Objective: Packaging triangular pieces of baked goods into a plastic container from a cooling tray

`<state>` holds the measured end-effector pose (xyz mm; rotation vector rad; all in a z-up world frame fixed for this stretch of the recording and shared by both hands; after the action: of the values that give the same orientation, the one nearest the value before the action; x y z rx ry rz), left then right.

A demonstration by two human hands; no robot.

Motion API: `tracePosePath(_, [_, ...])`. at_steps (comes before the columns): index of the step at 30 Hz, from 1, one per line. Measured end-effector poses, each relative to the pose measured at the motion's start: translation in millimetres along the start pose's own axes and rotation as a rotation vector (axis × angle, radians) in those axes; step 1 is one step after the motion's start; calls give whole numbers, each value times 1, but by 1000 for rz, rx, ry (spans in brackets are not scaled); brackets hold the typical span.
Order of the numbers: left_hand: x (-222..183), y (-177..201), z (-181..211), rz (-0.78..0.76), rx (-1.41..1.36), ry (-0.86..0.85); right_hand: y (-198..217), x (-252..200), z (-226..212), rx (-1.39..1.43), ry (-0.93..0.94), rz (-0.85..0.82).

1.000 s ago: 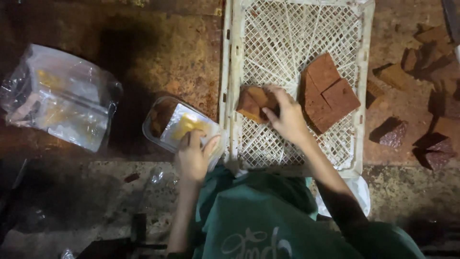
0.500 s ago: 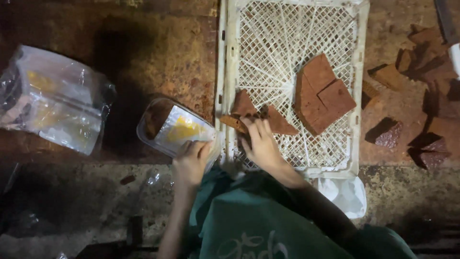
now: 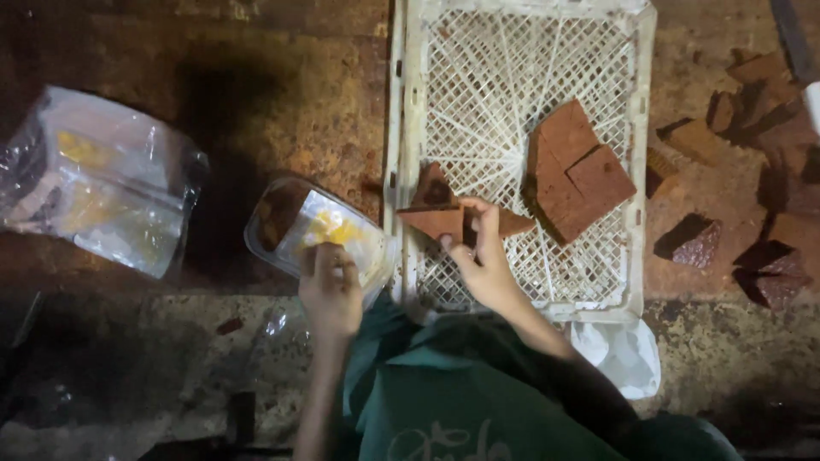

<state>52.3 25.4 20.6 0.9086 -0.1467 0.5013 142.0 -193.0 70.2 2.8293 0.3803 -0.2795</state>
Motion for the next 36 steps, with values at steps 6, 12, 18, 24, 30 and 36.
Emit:
tracePosePath(6, [12, -4, 9, 57, -288, 464, -14, 2, 41, 154, -59, -76])
tracePosePath(12, [12, 6, -5, 59, -235, 317, 6, 11, 63, 654, -183, -15])
tracePosePath(18, [16, 1, -15, -270, -245, 220, -6, -4, 58, 636, -178, -139])
tracePosePath(24, [23, 47, 68, 24, -43, -69, -36, -38, -53, -162, 338, -50])
tracePosePath(30, [12, 28, 93, -33, 29, -282, -37, -42, -63, -411, 410, -20])
tracePosePath(36, [0, 28, 167, 18, -418, -461, 17, -12, -42, -232, 221, 105])
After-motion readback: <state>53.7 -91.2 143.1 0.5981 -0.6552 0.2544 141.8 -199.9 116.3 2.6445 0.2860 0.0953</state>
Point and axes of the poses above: each hand's wrist, its own x-axis towards the middle knuckle, its own y-axis out of the back of the hand, z = x × y, the point moved 6 cm from there along x, towards the middle knuckle, and after that the axes turned 13 degrees about -y, right-handed, at the moved point
